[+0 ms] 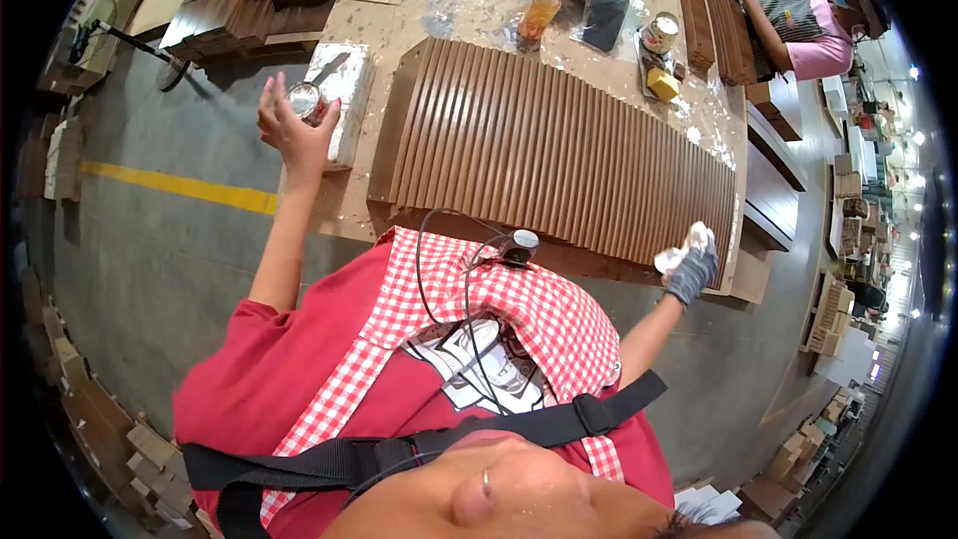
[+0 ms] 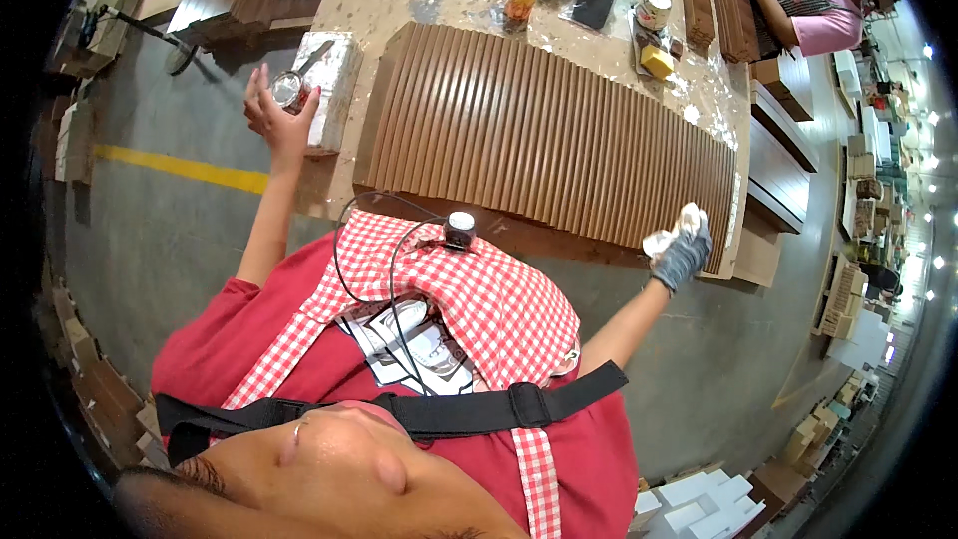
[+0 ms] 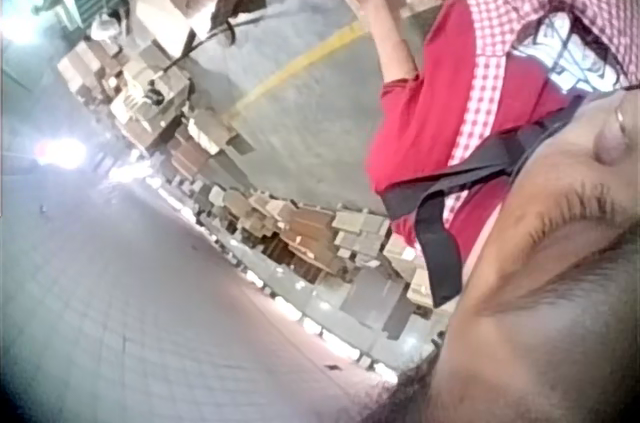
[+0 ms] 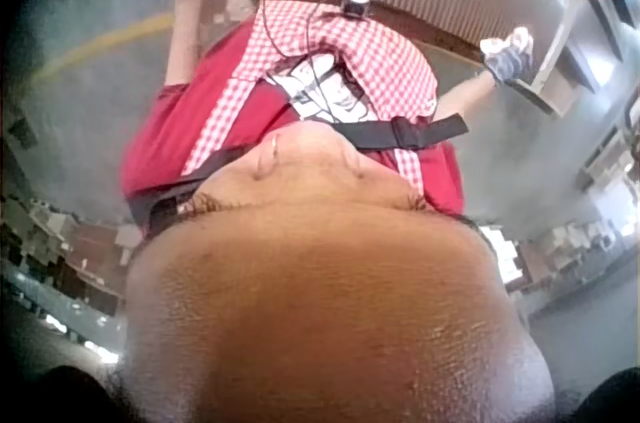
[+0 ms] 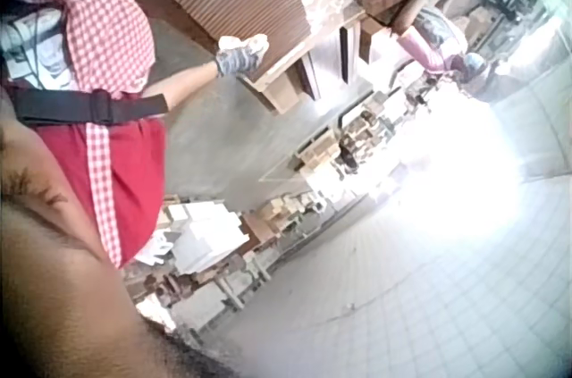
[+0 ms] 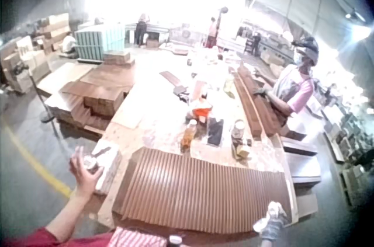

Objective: The person wipes a corrugated panel with a sponge, then uses a cloth to wipe the panel and the work surface. Finally, they apply a substance to a small wooden block and wipe the panel with it.

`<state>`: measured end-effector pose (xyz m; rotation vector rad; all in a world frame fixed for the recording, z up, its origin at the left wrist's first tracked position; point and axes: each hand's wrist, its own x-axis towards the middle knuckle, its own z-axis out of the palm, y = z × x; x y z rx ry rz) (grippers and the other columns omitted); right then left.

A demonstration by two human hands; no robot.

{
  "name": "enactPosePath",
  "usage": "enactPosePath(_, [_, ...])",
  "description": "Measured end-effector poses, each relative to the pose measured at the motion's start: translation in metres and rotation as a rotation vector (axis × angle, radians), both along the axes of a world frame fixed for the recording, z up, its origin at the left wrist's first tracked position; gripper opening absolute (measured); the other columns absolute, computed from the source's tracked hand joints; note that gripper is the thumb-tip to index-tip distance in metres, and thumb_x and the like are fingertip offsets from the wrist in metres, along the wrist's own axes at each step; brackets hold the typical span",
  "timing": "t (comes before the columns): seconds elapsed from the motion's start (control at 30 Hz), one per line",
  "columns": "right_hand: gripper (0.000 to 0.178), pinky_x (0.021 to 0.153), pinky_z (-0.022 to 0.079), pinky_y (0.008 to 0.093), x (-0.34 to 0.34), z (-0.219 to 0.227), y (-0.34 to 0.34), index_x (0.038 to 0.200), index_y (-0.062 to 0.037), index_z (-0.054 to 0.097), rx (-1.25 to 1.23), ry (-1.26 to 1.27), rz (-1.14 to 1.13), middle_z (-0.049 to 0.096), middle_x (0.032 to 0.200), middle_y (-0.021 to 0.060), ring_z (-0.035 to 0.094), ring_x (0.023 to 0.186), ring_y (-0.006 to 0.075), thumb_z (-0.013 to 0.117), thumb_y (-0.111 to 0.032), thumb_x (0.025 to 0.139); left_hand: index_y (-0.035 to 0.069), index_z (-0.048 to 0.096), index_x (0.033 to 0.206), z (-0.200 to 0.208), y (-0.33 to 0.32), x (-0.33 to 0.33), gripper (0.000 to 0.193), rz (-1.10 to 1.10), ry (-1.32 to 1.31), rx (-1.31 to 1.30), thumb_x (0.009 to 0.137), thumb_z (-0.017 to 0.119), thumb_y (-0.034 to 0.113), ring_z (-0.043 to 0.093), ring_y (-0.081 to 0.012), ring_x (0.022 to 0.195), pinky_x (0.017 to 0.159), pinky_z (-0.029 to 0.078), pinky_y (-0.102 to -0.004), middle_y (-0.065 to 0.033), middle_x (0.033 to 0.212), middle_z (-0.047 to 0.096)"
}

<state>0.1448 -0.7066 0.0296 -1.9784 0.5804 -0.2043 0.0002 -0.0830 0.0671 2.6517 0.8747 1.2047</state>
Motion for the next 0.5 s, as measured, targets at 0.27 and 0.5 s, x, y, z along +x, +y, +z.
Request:
enactPosePath(0.27, [0.031,0.092,0.055,0.0464,0.028,-0.001,0.076,0.124,-0.0161,0.065,-1.034,0.372,-0.13,0.061,0.13,0.0117,0.062,0.111,0.0342,0.049,-0.015,0.098,0.004,0.067,0.112,-0.034,0.026,0.001,0.073,0.03,0.063,-0.135,0.064,0.084,0.057,0.054,-0.0298,0.115,0.102,0.031,-0.0478,-0.0092,0.111,0.066])
enactPosePath(0.5, [0.03,0.091,0.055,0.0454,0.033,0.003,0.078,0.123,-0.016,0.066,-1.015,0.38,-0.159,0.065,0.122,0.0124,0.064,0.108,0.0321,0.048,-0.016,0.098,0.003,0.068,0.106,-0.006,0.065,0.014,0.043,-0.365,-0.616,-1.14,0.079,0.083,0.032,0.061,-0.0097,0.079,0.077,0.051,-0.0278,-0.0046,0.094,0.07])
